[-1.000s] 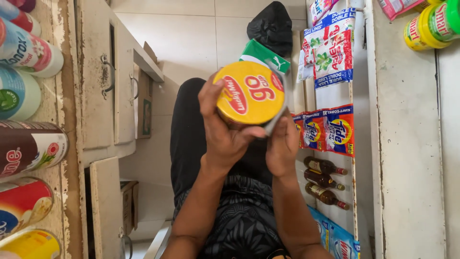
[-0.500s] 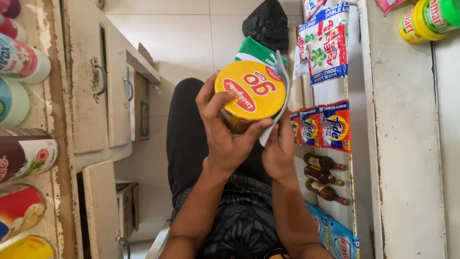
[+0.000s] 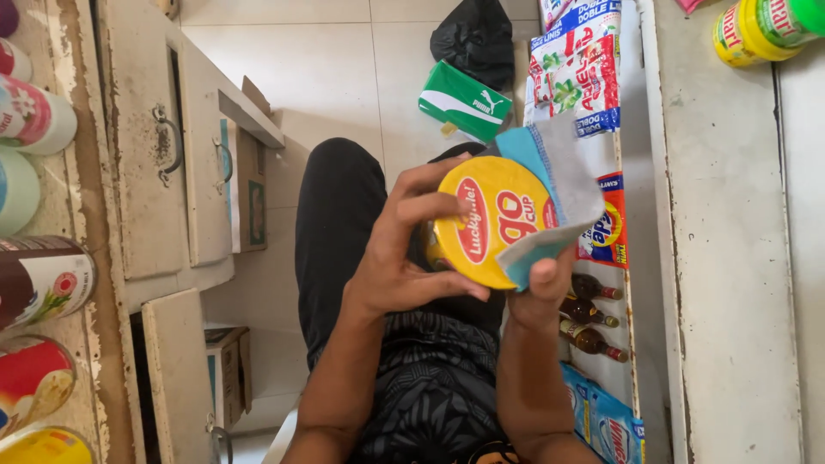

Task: Wiping down cup noodles and various grocery containers with a cleaning cloth in a store aisle.

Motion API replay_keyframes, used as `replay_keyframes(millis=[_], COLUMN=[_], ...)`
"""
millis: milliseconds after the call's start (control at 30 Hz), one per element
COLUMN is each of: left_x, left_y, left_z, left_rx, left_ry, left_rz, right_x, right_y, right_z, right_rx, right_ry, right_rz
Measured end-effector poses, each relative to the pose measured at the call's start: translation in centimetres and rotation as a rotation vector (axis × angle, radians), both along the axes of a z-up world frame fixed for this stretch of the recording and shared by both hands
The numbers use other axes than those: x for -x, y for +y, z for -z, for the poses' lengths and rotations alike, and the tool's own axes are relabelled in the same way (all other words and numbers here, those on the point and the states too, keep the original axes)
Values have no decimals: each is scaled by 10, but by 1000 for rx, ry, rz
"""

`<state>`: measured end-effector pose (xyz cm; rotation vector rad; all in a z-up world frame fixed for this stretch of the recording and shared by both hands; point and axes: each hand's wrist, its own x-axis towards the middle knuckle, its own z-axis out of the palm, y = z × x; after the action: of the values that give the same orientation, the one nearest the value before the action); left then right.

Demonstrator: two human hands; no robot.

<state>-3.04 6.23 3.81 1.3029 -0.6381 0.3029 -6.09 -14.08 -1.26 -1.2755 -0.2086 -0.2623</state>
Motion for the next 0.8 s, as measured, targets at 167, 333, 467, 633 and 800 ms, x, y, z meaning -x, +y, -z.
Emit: replay_keyframes(millis=[167,333,467,633,800], left_x=[4,7,6,4,5], left_y=[6,3,4,6,0], left_z=[1,7,7,3,9], left_rx=[80,216,250,135,280], left_ry=[57,116,114,66,191], left_rz=[46,65,82,15,-7], right_x=[-7,7,9,-2,10], right_y=[35,48,47,46,50], right_z=[-90,-110,-114,-118,-105], right_rx=[548,792,841,846,887], right_ry=[-233,-279,-294,-258,-392], right_rz=[-7,0,-5,-79,13])
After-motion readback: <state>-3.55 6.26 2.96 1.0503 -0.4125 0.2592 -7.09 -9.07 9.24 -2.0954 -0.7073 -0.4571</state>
